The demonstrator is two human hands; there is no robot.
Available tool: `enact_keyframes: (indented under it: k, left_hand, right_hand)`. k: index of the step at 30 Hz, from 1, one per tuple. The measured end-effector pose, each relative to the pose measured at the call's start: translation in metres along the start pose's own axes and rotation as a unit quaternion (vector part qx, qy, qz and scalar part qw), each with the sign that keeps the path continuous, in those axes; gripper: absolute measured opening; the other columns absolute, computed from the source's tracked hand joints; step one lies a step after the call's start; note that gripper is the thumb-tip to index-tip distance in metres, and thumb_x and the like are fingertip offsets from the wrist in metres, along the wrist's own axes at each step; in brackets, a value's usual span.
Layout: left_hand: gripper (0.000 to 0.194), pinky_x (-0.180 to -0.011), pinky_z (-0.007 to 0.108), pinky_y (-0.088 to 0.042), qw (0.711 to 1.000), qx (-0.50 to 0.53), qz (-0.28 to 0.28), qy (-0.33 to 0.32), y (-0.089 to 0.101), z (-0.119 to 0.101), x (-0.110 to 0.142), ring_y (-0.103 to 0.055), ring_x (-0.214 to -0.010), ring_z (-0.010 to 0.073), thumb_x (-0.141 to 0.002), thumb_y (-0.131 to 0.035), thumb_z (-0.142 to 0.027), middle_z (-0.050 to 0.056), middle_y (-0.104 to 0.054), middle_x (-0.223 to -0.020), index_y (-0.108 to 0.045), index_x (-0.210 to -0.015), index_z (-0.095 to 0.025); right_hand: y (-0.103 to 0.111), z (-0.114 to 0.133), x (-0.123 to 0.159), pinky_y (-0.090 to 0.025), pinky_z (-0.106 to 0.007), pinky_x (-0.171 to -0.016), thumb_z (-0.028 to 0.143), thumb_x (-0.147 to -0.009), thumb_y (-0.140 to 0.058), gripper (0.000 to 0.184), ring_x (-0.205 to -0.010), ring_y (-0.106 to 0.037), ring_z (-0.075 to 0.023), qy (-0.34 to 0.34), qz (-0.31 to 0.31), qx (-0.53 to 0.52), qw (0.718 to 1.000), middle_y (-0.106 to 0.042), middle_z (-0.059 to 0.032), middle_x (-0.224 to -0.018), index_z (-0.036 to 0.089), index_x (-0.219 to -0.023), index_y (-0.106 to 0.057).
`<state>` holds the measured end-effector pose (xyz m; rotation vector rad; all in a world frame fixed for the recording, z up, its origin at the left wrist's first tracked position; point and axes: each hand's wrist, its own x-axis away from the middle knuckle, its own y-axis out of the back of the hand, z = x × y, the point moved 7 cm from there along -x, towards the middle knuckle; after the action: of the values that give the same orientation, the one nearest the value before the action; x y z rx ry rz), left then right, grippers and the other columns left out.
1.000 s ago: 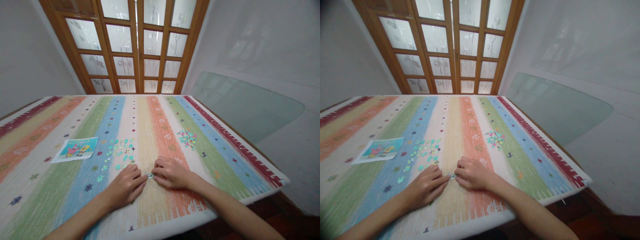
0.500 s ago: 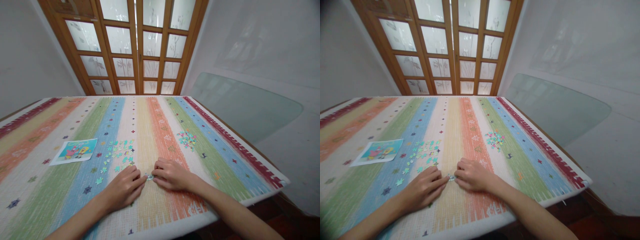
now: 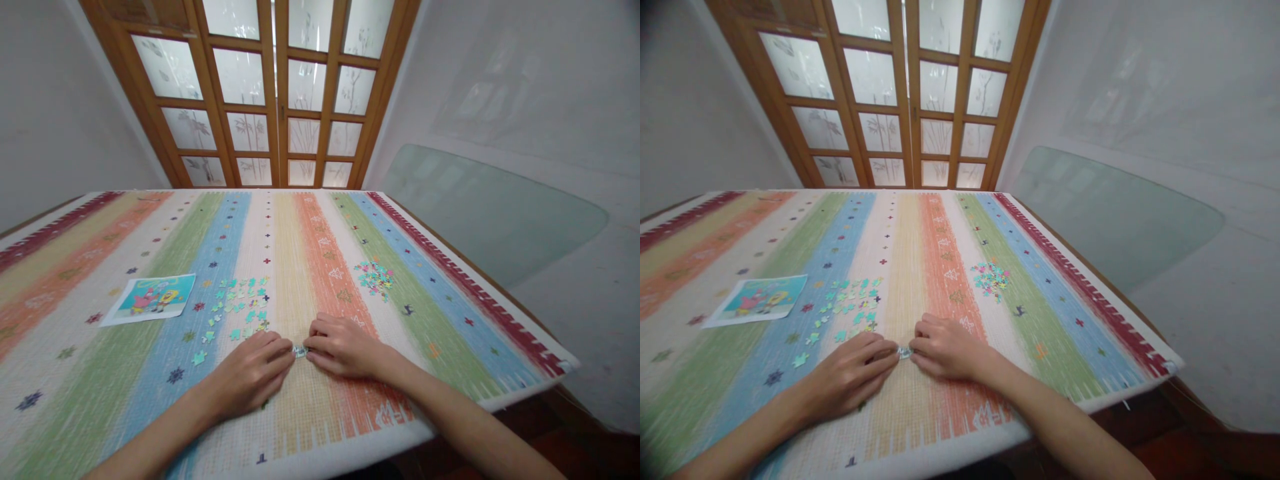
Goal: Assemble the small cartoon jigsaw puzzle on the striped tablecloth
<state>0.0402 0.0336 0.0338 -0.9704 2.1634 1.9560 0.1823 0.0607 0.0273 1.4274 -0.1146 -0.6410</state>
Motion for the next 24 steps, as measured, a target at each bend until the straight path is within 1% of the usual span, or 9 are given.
enact_keyframes:
  k: [2, 4, 10, 15, 24]
  left_hand:
    - [0.025, -0.081, 0.042, -0.054, 1.000, 0.001, -0.001, -0.014, -0.0009, -0.0003, 0.0015, -0.061, -0.095, 0.0248, -0.097, -0.047, -0.009, 0.012, -0.069, -0.106, -0.066, -0.113, -0.014]
    - [0.026, -0.083, 0.044, -0.055, 1.000, 0.002, 0.000, -0.020, -0.0017, 0.0001, 0.0026, -0.062, -0.098, 0.0262, -0.097, -0.047, -0.009, 0.013, -0.070, -0.109, -0.065, -0.115, -0.013]
    - [0.026, -0.084, 0.045, -0.055, 1.000, 0.008, -0.002, -0.019, -0.0022, 0.0013, 0.0031, -0.063, -0.099, 0.0261, -0.098, -0.047, -0.009, 0.012, -0.072, -0.112, -0.065, -0.116, -0.014]
    - [0.027, -0.084, 0.046, -0.056, 1.000, 0.008, 0.000, -0.018, -0.0030, 0.0013, 0.0031, -0.063, -0.103, 0.0267, -0.095, -0.049, -0.008, 0.011, -0.072, -0.114, -0.065, -0.116, -0.013]
    - [0.026, -0.084, 0.046, -0.056, 1.000, 0.008, 0.002, -0.017, -0.0044, 0.0018, 0.0027, -0.063, -0.100, 0.0266, -0.097, -0.048, -0.009, 0.012, -0.072, -0.112, -0.065, -0.115, -0.013]
  right_hand:
    - [0.0003, 0.0001, 0.0004, -0.039, -0.031, -0.066, 0.026, -0.098, -0.055, 0.020, -0.081, -0.055, -0.0191, 0.001, -0.004, -0.001, 1.000, -0.066, -0.0081, -0.087, 0.016, -0.092, -0.071]
    - [0.0002, 0.0000, 0.0004, -0.039, -0.031, -0.066, 0.026, -0.098, -0.055, 0.020, -0.080, -0.055, -0.0190, 0.002, -0.005, 0.000, 1.000, -0.066, -0.0080, -0.087, 0.016, -0.092, -0.071]
    - [0.0006, 0.0003, -0.0005, -0.038, -0.031, -0.066, 0.026, -0.098, -0.056, 0.018, -0.080, -0.054, -0.0190, -0.001, 0.002, 0.000, 1.000, -0.065, -0.0079, -0.087, 0.016, -0.093, -0.071]
    - [-0.0019, 0.0014, -0.0006, -0.038, -0.031, -0.066, 0.025, -0.098, -0.054, 0.020, -0.079, -0.054, -0.0190, 0.003, 0.004, 0.004, 1.000, -0.065, -0.0087, -0.086, 0.015, -0.090, -0.069]
    - [-0.0029, 0.0005, -0.0011, -0.040, -0.032, -0.065, 0.026, -0.098, -0.053, 0.020, -0.078, -0.054, -0.0193, -0.005, -0.001, 0.004, 1.000, -0.065, -0.0087, -0.086, 0.016, -0.090, -0.069]
